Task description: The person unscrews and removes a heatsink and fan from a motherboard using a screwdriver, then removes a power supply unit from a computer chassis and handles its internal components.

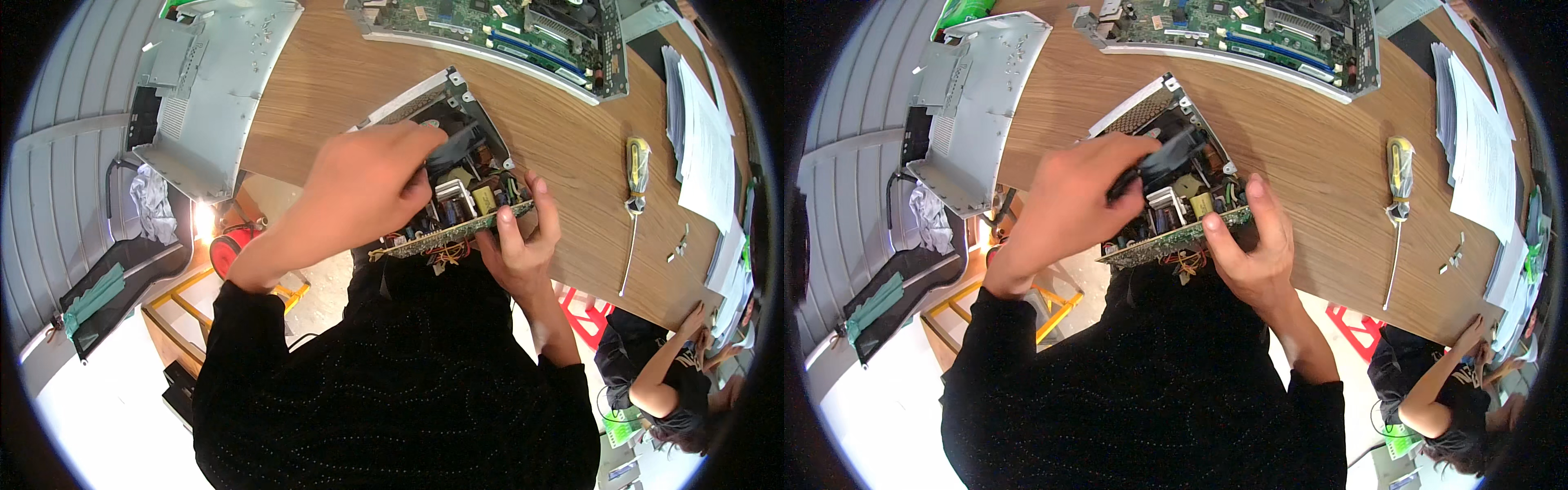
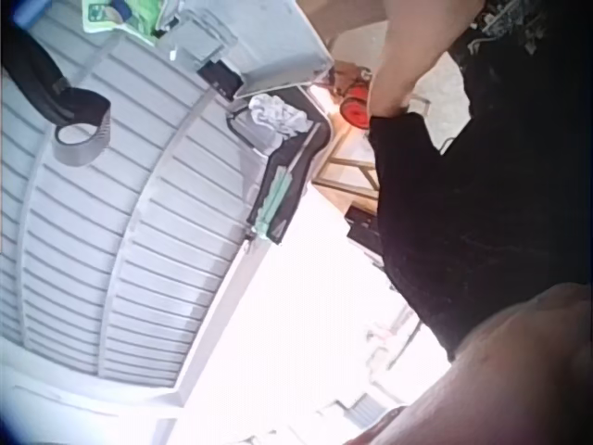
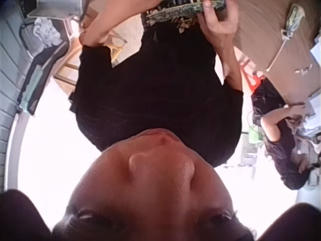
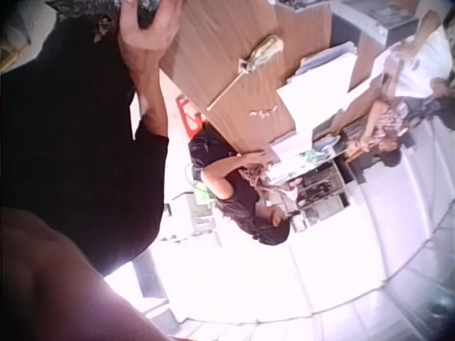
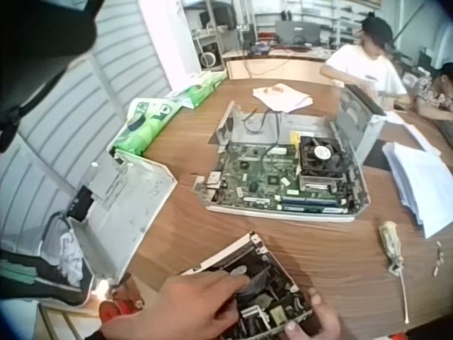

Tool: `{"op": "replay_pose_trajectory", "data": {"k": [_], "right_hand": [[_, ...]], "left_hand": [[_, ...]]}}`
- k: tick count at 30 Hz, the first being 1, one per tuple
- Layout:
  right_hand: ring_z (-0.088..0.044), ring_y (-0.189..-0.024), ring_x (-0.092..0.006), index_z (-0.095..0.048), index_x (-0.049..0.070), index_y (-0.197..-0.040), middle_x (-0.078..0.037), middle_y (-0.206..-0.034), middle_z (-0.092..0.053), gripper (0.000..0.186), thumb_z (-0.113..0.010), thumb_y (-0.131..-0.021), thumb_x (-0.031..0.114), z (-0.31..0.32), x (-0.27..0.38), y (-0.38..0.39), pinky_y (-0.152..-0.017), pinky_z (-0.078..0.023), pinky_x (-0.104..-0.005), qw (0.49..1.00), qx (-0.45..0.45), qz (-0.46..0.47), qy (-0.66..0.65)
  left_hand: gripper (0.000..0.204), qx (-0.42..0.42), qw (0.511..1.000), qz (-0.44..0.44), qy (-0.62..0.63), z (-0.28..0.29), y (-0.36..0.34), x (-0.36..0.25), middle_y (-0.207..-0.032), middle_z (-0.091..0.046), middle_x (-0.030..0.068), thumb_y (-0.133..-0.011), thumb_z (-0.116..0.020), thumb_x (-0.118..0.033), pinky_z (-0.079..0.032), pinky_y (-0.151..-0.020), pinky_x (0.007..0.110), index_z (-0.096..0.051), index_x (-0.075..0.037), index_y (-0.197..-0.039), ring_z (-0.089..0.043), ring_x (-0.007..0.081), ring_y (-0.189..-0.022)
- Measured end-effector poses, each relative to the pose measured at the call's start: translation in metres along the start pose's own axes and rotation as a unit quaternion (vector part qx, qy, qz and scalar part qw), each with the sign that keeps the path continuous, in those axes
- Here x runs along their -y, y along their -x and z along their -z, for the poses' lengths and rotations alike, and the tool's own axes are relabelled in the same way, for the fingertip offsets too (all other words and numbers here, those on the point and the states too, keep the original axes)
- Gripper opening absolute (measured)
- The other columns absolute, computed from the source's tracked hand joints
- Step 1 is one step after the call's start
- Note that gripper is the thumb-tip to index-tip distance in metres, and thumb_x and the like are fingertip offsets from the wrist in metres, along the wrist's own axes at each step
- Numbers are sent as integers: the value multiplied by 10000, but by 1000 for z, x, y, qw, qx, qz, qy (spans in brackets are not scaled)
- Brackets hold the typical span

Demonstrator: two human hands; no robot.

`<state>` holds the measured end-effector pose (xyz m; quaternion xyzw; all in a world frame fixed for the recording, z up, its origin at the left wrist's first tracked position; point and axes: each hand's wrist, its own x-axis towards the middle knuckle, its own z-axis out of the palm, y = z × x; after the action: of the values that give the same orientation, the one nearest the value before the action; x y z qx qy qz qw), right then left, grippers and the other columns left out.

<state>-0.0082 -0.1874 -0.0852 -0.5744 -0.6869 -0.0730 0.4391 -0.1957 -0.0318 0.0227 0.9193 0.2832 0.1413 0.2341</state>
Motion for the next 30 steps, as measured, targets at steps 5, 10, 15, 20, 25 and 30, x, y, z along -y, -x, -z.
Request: {"op": "replay_pose_trajectory", "data": {"k": [5,10,15,20,25,30], "right_hand": [[-633,-1140,-429,-647,221,-1294,-254,-1433,-481,562,-807,-789,32,-4,-1,4,-899,-566,-466,1000,-27,2,-6],[-639,-1110,-417,-684,214,-1256,-268,-1413,-497,537,-813,-766,37,-6,-1,3,-879,-562,-453,1000,-26,-2,-8],[-640,-1097,-416,-695,196,-1280,-285,-1394,-524,586,-830,-728,53,5,4,-9,-865,-549,-439,1000,29,-13,-1],[-633,-1123,-428,-688,168,-1311,-309,-1417,-516,644,-845,-697,54,15,4,-29,-857,-535,-443,996,84,-5,12],[-588,-1216,-483,-647,151,-1364,-303,-1418,-505,780,-857,-628,0,17,-3,-47,-984,-516,-521,992,124,14,-26],[-565,-1245,-507,-604,142,-1401,-295,-1421,-497,860,-866,-596,-9,18,-8,-53,-1018,-503,-551,988,149,28,-25]], "left_hand": [[486,-52,941,153,298,15,19,8,-864,-654,19,-833,-725,41,-522,-665,257,-639,-58,-1301,-643,90,-776],[610,-251,754,55,604,-2,41,25,-1121,-673,147,-844,-706,28,-589,-799,364,-491,48,-1414,-702,252,-960],[550,-327,723,-11,608,-20,64,36,-1183,-645,168,-869,-717,-103,-539,-866,482,-515,-16,-1372,-657,389,-1043],[483,-356,688,-39,631,-17,72,32,-1116,-670,197,-876,-715,-35,-572,-829,485,-539,47,-1318,-672,412,-1033],[447,-425,721,29,546,-15,69,17,-1194,-662,197,-891,-656,70,-557,-912,483,-531,60,-1321,-668,382,-1090],[475,-457,652,138,589,-27,64,27,-1232,-661,170,-903,-596,119,-523,-1032,504,-492,59,-1362,-655,358,-1187]]}}
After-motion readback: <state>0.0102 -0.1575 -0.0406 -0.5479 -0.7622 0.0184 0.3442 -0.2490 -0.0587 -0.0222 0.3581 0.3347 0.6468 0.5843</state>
